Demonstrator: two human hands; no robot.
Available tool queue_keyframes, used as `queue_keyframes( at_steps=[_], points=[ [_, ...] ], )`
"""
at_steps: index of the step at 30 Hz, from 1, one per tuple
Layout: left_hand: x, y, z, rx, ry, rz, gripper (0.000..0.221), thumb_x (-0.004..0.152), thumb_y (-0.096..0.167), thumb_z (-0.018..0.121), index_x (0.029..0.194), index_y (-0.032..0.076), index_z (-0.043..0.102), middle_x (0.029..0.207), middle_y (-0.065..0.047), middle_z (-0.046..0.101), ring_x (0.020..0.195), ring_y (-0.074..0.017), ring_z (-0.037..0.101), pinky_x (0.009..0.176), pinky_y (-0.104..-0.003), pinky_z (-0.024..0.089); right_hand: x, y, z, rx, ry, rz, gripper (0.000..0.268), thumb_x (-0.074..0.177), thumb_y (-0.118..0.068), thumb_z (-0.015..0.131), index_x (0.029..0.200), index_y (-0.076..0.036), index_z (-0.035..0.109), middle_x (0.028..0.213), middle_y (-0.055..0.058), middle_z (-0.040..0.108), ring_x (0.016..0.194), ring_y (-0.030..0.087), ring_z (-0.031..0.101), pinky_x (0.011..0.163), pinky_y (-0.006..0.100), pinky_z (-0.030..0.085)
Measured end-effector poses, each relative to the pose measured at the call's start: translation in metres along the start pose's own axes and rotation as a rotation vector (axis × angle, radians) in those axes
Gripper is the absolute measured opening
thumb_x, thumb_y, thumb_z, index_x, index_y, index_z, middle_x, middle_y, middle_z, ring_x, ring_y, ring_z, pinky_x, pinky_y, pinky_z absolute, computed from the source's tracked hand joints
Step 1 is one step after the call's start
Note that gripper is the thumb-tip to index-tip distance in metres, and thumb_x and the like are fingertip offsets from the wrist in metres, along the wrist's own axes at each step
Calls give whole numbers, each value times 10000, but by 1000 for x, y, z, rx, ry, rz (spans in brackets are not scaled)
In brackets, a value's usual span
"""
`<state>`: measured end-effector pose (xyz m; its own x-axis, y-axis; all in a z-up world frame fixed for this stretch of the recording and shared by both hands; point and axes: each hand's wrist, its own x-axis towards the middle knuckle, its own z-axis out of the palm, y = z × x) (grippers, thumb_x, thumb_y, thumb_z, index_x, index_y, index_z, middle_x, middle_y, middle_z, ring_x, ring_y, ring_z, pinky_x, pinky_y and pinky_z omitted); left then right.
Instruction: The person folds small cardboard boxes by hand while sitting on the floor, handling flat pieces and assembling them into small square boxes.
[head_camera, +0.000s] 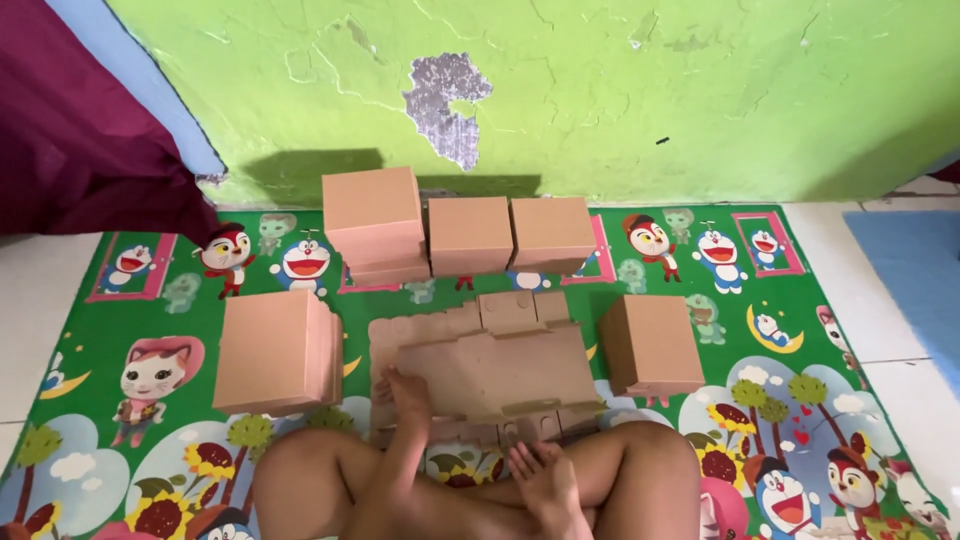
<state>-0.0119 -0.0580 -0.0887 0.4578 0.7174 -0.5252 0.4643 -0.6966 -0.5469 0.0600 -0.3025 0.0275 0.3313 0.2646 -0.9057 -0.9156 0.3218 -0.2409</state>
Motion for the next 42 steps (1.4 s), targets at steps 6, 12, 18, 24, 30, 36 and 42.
queue_keyframes(
  at_steps=[6, 12, 18, 24, 30, 36, 42],
  points=[
    [-4, -31, -3, -112, 1, 118, 236, 1041, 178, 519, 994, 175, 749, 943, -89, 761, 933, -312, 691, 974, -479, 440, 41, 5, 44, -179, 188, -438, 686, 898, -287, 630, 1495, -171, 313, 1447, 90, 538, 1278, 265, 552, 1002, 429, 493],
    [2, -6, 13, -109, 42, -18, 271, 1000, 131, 507, 986, 168, 775, 959, -109, 757, 1006, -355, 665, 1017, -527, 410, 140, 9, 25, -206, 473, -647, 596, 766, -294, 821, 1235, -94, 513, 1238, 124, 597, 1092, 292, 617, 977, 357, 487],
    [3, 9, 18, -224, 7, -170, 614, 996, 61, 371, 1593, -62, 296, 1002, 0, 705, 883, -299, 618, 738, -452, 384, 189, 1, -11, 29, 318, -555, 486, 965, -290, 602, 1416, -115, 561, 1370, 125, 631, 1158, 325, 629, 1004, 389, 523],
    [-63, -51, -78, -757, -224, 268, 160, 970, 138, 521, 827, 125, 593, 749, -14, 560, 766, -203, 591, 1076, -497, 414, 3, 10, 48, -377, 153, -963, 405, 1000, -368, 662, 780, -79, 482, 826, 57, 578, 849, 140, 528, 826, 299, 480],
    [-237, -124, -197, -2026, 475, 568, 605, 947, 486, 540, 1388, 72, 555, 1413, -107, 642, 1327, -215, 587, 1098, -364, 445, -109, 0, 80, -956, -244, -1803, 244, 1037, -145, 585, 1228, -52, 707, 981, 107, 708, 851, 206, 644, 768, 325, 518],
    [-248, -132, -181, -2065, 1197, 313, 126, 961, 129, 699, 1027, 23, 714, 1010, -115, 770, 954, -200, 752, 893, -290, 626, -132, -14, 79, -1210, -525, -2073, 107, 957, -14, 686, 1049, -50, 727, 1008, 64, 729, 888, 196, 708, 831, 310, 558],
    [-245, -93, -112, -2445, 730, 84, 162, 853, 114, 804, 993, 48, 755, 948, -80, 787, 891, -144, 733, 829, -241, 603, -101, -6, 49, -680, -198, -1234, 363, 856, -158, 849, 667, -149, 539, 651, -104, 421, 656, 10, 371, 593, 179, 335]
  ],
)
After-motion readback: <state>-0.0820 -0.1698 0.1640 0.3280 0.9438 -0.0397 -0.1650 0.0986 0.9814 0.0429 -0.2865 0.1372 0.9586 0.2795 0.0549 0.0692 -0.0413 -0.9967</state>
